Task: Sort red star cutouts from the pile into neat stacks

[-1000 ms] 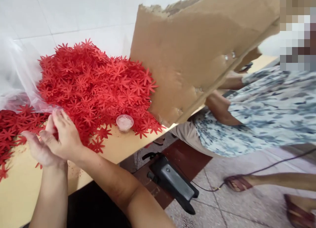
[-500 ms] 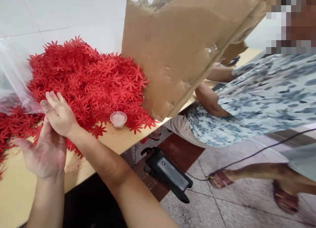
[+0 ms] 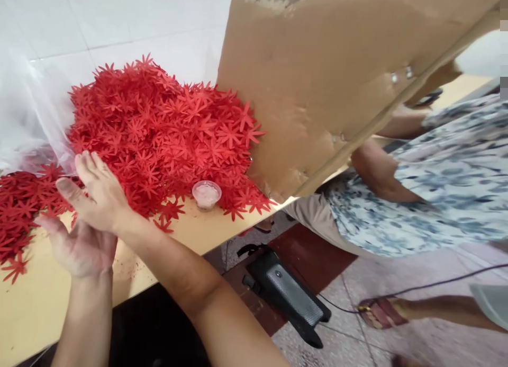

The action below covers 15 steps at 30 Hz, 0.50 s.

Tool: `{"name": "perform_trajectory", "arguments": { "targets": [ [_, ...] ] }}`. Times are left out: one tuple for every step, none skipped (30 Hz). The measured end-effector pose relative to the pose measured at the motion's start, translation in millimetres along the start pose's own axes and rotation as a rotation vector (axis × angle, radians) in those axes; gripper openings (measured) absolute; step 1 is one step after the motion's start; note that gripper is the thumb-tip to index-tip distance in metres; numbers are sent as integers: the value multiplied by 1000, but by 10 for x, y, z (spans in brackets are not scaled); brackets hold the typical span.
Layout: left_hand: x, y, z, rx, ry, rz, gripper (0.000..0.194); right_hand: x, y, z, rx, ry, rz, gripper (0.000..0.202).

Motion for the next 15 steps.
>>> {"name": "perform_trajectory", "arguments": {
  "targets": [
    [-15,-20,2,-1,20,28,73,-23,12,-22,16,20,-26,69],
    [-37,-63,-10,-9,31,46,72,-25,40,-6,32,2,-39,72],
    [-64,-125,-32,-26,25,51,72,-9,80,45,41,-43,-41,76],
    [-90,-194,-59,-49,10,54,74,17,124,118,41,-94,-41,81],
    [-111,-258,-86,-71,-12,59,78,43,167,199,37,-142,-45,84],
    [-122,-305,-107,-89,-34,64,80,63,203,269,35,-173,-57,85],
    [-119,-328,-117,-100,-46,68,80,69,227,313,38,-182,-76,85],
    [-102,-324,-113,-107,-40,69,77,59,235,323,46,-170,-102,83],
    [-71,-295,-96,-105,-26,69,72,33,230,296,55,-142,-131,81],
    [-33,-252,-68,-106,0,65,66,-7,214,238,64,-103,-162,80],
    [11,-203,-33,-108,18,65,59,-58,194,161,72,-53,-192,80],
    [57,-161,5,-122,8,71,52,-112,176,80,80,-1,-211,81],
    [92,-136,41,-160,-3,79,50,-160,165,11,89,40,-215,83],
    [115,-128,68,-192,-21,87,50,-195,165,-32,98,64,-200,83],
    [123,-138,85,-218,-35,94,53,-211,176,-40,102,68,-168,82]
  ]
}}
Point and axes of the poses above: each hand's wrist, its own z-axis away from the middle knuckle, its own y-axis out of the palm, x = y × z, the point moved 2 cm from there along -z, towards the middle knuckle, and after that the axes turned 4 degrees about x, right-handed, at the moved point
